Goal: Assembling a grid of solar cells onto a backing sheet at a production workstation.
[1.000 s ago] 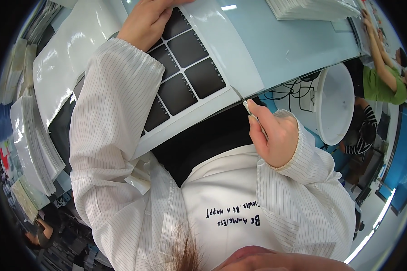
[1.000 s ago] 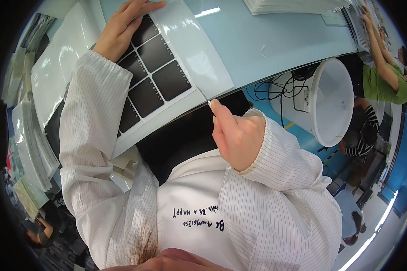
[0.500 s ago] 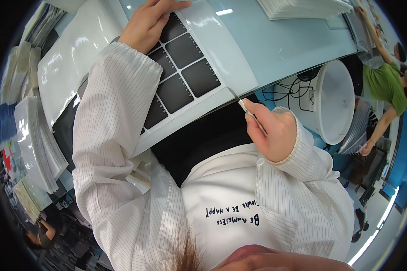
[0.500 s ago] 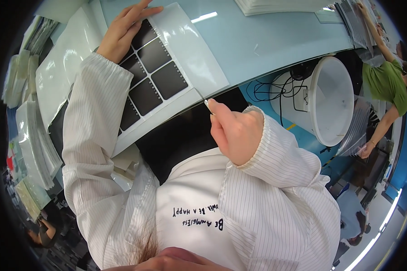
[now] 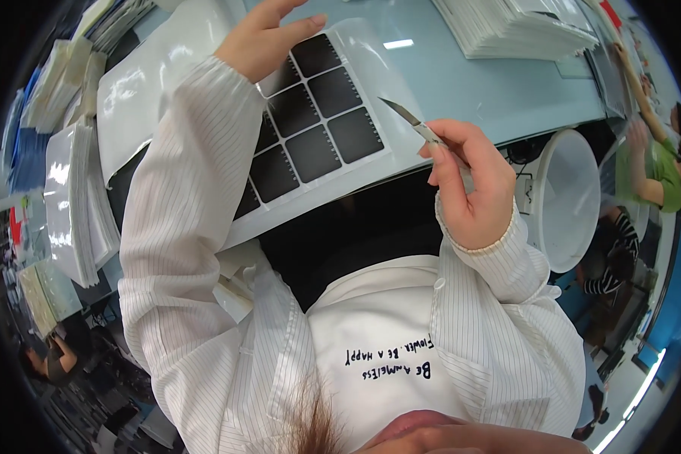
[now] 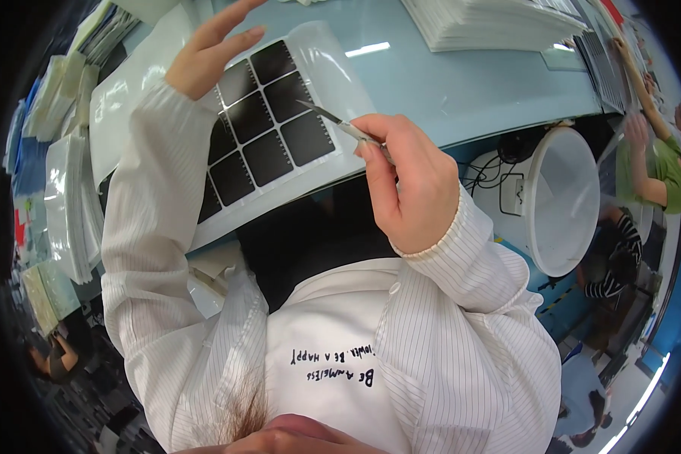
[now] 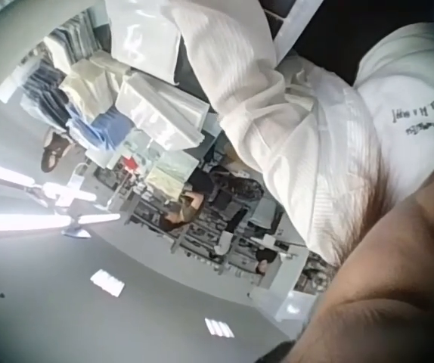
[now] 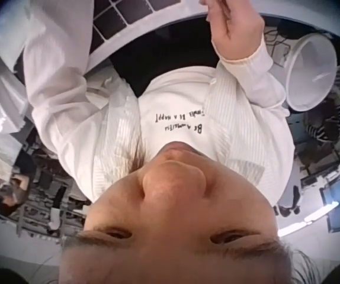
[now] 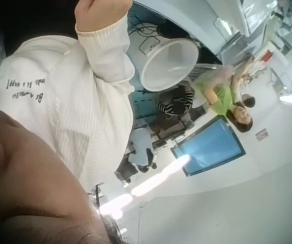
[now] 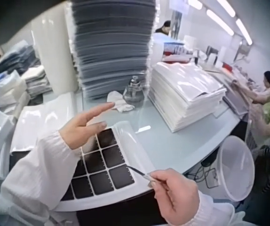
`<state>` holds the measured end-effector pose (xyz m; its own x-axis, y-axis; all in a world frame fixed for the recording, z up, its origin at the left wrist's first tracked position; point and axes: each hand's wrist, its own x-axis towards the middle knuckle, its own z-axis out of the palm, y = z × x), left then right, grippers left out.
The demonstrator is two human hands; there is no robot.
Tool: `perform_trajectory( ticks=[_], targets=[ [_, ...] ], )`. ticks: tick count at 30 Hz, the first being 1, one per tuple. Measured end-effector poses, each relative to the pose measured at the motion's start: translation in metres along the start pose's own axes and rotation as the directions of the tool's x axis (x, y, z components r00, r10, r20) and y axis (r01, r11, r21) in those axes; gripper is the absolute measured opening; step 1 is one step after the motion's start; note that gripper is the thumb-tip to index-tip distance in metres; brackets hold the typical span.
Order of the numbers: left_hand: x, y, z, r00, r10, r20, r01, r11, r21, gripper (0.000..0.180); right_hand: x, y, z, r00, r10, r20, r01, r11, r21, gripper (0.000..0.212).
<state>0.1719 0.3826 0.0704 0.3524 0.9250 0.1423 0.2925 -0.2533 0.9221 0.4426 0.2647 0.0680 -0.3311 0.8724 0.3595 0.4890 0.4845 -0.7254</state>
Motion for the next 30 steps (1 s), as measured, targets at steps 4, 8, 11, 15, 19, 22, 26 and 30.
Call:
perform_trajectory(
  ticks=[4, 8, 11, 15, 19, 22, 26, 30],
  targets=[
    [-0.058, 0.052, -0.016, 0.991, 0.109, -0.073, -0.096, 0.984, 0.153, 0.049, 0.01, 0.0, 0.007, 0.999, -0.033, 0.043, 0.034, 0.999, -0.019, 0.017],
    [-0.15, 0.06, -0.027, 0.979, 0.04, -0.198, -0.016, 0.992, 0.122, 0.029, 0.019, -0.008, 0.023, 0.987, -0.112, 0.113, 0.112, 0.994, 0.012, 0.015],
    [-0.234, 0.055, -0.007, 0.945, -0.173, -0.277, 0.149, 0.983, -0.106, 0.025, 0.02, -0.024, 0.044, 0.966, -0.124, 0.225, 0.101, 0.989, 0.11, 0.014],
    [-0.31, 0.026, 0.036, 0.834, -0.467, -0.294, 0.392, 0.877, -0.278, 0.024, 0.023, -0.04, 0.069, 0.876, -0.307, 0.371, 0.244, 0.947, 0.207, 0.018],
    [-0.322, -0.006, 0.082, 0.569, -0.707, -0.421, 0.46, 0.697, -0.55, 0.031, 0.03, -0.053, 0.085, 0.808, -0.399, 0.433, 0.335, 0.916, 0.219, 0.017],
    [-0.317, -0.019, 0.096, 0.554, -0.67, -0.494, 0.296, 0.713, -0.635, 0.03, 0.034, -0.056, 0.095, 0.782, -0.459, 0.422, 0.413, 0.888, 0.201, 0.018],
    [-0.291, -0.018, 0.102, 0.477, -0.713, -0.513, 0.296, 0.68, -0.67, 0.035, 0.034, -0.046, 0.088, 0.839, -0.403, 0.366, 0.403, 0.912, 0.081, 0.017],
    [-0.278, -0.018, 0.1, 0.355, -0.807, -0.473, 0.369, 0.585, -0.722, 0.04, 0.031, -0.01, 0.055, 0.966, -0.12, 0.229, 0.164, 0.97, -0.181, 0.015]
  ],
)
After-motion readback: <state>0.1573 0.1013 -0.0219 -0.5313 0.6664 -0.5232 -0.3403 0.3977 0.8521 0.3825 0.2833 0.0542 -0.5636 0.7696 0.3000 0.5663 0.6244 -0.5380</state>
